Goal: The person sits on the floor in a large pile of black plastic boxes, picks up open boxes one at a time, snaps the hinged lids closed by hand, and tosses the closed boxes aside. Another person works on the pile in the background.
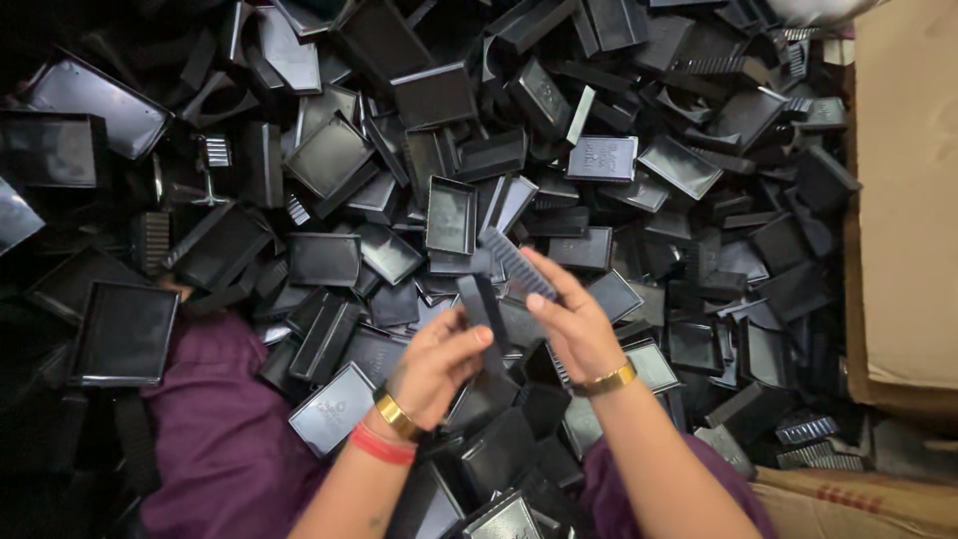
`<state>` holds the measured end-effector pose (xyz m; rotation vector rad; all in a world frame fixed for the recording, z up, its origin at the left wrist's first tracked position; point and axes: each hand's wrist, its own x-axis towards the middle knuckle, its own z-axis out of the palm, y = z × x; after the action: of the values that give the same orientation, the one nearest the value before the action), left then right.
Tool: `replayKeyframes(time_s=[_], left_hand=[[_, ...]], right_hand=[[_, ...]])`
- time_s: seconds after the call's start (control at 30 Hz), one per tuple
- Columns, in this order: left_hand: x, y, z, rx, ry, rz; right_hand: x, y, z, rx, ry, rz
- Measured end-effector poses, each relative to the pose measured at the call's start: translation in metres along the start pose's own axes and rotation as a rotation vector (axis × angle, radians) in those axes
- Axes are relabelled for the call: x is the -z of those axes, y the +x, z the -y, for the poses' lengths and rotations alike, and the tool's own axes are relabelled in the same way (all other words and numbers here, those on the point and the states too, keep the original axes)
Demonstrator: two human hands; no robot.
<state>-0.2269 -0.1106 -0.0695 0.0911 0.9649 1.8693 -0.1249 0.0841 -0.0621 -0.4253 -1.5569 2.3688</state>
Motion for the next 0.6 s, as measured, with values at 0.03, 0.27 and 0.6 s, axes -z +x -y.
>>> replayKeyframes(time_s=[0.03,0.27,0.6], left_hand=[[-0.002,-0.003,0.001,0.033,-0.021,0.034],[-0.005,-0.010,0.006,-0.120,-0.185,-0.120],[0.011,-0.006,0.003,-0.683,0.742,-0.365]], right_hand=[[-0.007,-0.005,-0.002,-0.001,0.082,0.051],[-0.043,-0.018,-0.016,-0.030,0.108,0.167],[-0.043,-0.026,-0.023,0.107,-0.588,0.086]])
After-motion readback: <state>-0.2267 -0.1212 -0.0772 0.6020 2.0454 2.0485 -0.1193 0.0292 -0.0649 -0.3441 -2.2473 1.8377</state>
